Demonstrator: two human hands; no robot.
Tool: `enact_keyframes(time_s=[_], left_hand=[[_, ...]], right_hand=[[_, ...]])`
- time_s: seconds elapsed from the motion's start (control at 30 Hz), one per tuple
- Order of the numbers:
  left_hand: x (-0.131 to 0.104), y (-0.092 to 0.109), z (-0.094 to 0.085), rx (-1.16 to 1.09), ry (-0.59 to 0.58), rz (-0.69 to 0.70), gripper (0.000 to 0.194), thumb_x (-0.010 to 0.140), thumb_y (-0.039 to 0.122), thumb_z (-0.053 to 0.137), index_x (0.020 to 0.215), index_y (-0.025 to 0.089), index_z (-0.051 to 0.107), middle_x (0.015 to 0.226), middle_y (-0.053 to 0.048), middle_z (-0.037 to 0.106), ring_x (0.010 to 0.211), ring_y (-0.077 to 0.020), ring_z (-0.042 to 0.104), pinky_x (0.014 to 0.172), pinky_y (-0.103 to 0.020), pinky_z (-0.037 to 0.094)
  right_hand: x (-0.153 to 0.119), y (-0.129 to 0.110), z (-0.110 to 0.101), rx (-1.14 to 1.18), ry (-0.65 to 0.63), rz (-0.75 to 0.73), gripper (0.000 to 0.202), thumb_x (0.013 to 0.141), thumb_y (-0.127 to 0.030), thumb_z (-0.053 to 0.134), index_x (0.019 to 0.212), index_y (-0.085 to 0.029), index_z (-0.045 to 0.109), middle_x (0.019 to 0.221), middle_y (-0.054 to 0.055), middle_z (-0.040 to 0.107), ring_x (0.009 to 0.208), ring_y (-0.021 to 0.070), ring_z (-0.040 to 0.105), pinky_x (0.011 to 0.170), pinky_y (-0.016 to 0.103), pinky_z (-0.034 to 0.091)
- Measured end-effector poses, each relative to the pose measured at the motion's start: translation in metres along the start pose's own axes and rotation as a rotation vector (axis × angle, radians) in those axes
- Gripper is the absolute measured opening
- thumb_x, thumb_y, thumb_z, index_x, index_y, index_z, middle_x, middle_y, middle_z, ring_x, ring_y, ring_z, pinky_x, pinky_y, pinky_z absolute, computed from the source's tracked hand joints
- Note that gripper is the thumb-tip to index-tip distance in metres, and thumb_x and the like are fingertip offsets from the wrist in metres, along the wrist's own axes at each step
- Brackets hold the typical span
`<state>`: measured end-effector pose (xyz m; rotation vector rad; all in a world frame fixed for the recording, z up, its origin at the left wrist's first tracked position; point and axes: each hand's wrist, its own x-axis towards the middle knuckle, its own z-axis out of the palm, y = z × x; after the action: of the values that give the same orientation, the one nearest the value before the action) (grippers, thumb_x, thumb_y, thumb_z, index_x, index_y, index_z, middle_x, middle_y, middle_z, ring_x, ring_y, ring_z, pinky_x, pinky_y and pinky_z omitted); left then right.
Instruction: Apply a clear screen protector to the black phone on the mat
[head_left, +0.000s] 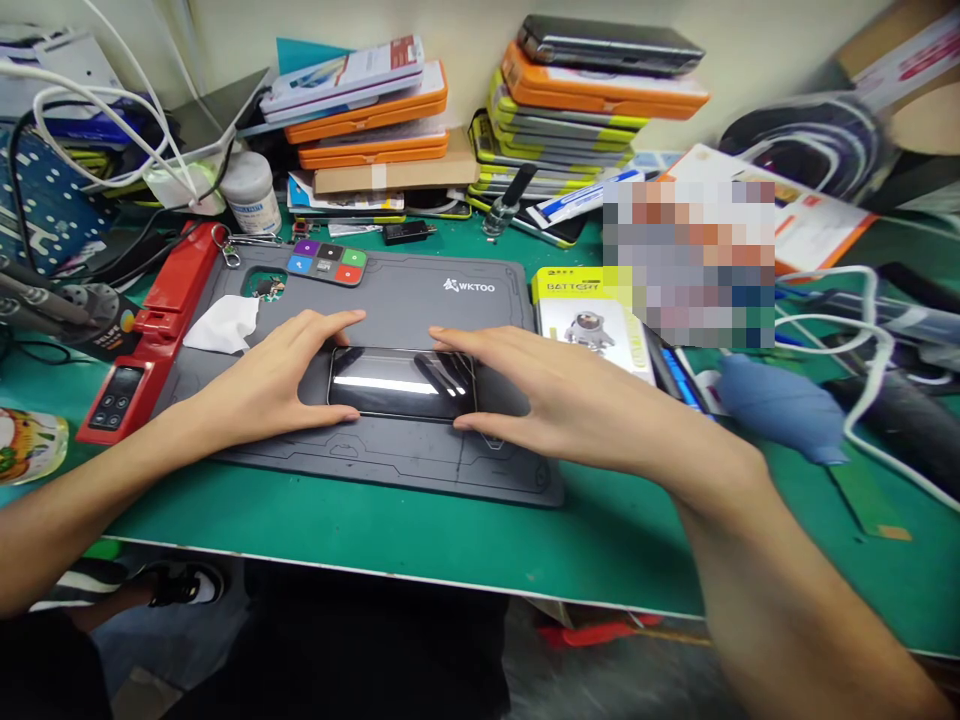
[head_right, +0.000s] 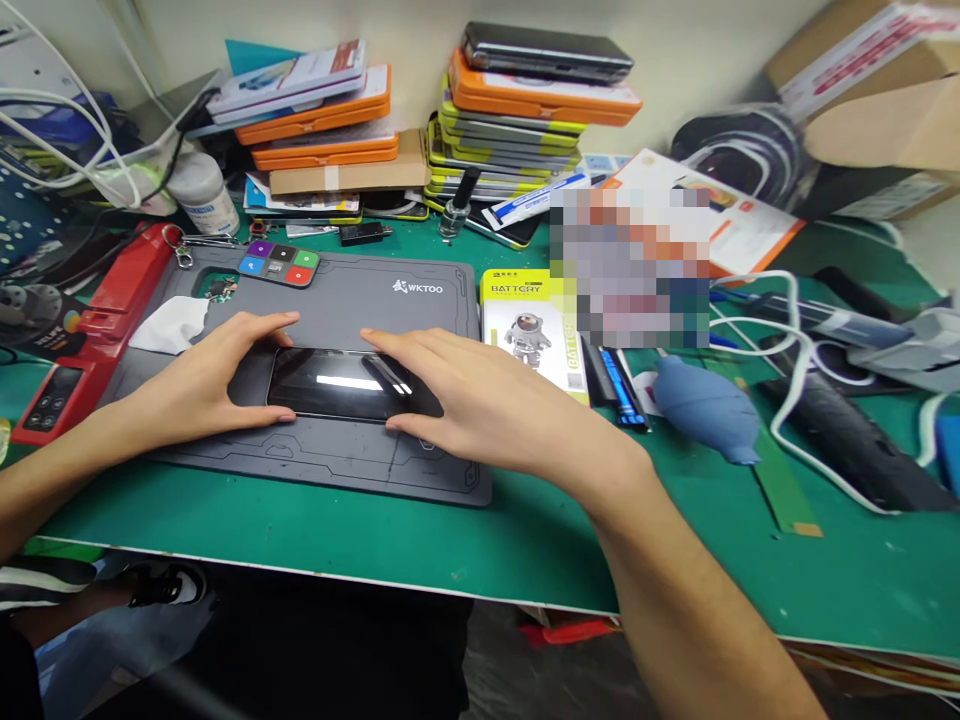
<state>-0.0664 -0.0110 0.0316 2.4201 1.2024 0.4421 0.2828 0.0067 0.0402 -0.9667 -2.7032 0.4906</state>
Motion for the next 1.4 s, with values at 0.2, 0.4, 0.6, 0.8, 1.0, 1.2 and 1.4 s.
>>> enact_keyframes(time_s=[0.2,0.4,0.6,0.8,1.0,1.2,1.4], left_hand=[[0.001,0.000,0.000,-0.008,-0.003,-0.008,0.092,0.095,0.053,0.085,0.170,0.027,0.038,0.139,-0.011,0.067,0.130,-0.0321,0.064,0.119,-0.051,0.052],[0.001,0.001,-0.004,-0.014,-0.039,-0.015,0.093,0.095,0.054,0.085,0.171,0.028,0.038,0.142,-0.011,0.067,0.133,-0.0329,0.064,0.119,-0.050,0.051],[-0.001,0.000,-0.021,0.020,-0.160,-0.060,0.088,0.099,0.058,0.079,0.172,0.030,0.038,0.156,-0.011,0.063,0.141,-0.0325,0.065,0.121,-0.045,0.050],[-0.004,-0.001,-0.040,0.180,-0.119,0.162,0.038,0.112,0.050,0.061,0.144,0.030,0.069,0.150,-0.007,0.073,0.133,-0.0267,0.072,0.110,-0.039,0.057],[-0.002,0.001,-0.044,0.451,-0.053,0.252,0.035,0.113,0.029,0.048,0.118,0.030,0.083,0.120,-0.006,0.083,0.105,-0.0242,0.077,0.087,-0.037,0.057],[-0.004,0.000,-0.042,0.501,0.044,0.302,0.035,0.109,0.022,0.052,0.109,0.028,0.086,0.098,-0.002,0.085,0.082,-0.0193,0.073,0.072,-0.034,0.051],[-0.006,-0.001,-0.039,0.486,-0.006,0.296,0.041,0.107,0.020,0.049,0.116,0.030,0.088,0.093,-0.003,0.084,0.081,-0.0192,0.073,0.068,-0.032,0.050]], right_hand=[[0.000,-0.001,0.001,-0.007,0.000,0.010,0.076,0.103,-0.047,0.070,0.171,-0.021,0.047,0.162,0.015,0.067,0.141,0.0382,0.069,0.111,0.057,0.063],[0.001,-0.001,0.001,-0.013,-0.005,0.011,0.076,0.104,-0.046,0.070,0.172,-0.021,0.047,0.161,0.015,0.068,0.141,0.0388,0.069,0.111,0.058,0.063],[0.000,-0.001,0.001,-0.009,-0.014,0.016,0.076,0.104,-0.047,0.069,0.172,-0.020,0.047,0.163,0.016,0.066,0.141,0.0390,0.069,0.110,0.058,0.063],[0.001,-0.003,0.001,-0.030,-0.018,0.029,0.074,0.104,-0.048,0.069,0.170,-0.022,0.048,0.158,0.015,0.070,0.137,0.0389,0.071,0.108,0.057,0.063],[0.001,-0.004,0.000,-0.036,-0.037,0.037,0.076,0.103,-0.047,0.069,0.172,-0.022,0.047,0.157,0.016,0.070,0.137,0.0395,0.070,0.107,0.057,0.064],[0.002,-0.004,0.000,-0.041,-0.043,0.029,0.076,0.104,-0.046,0.069,0.171,-0.019,0.048,0.156,0.017,0.070,0.135,0.0399,0.071,0.105,0.056,0.064],[0.002,-0.004,0.001,-0.040,-0.024,0.029,0.073,0.105,-0.047,0.066,0.171,-0.022,0.047,0.155,0.015,0.071,0.135,0.0394,0.071,0.105,0.057,0.064]])
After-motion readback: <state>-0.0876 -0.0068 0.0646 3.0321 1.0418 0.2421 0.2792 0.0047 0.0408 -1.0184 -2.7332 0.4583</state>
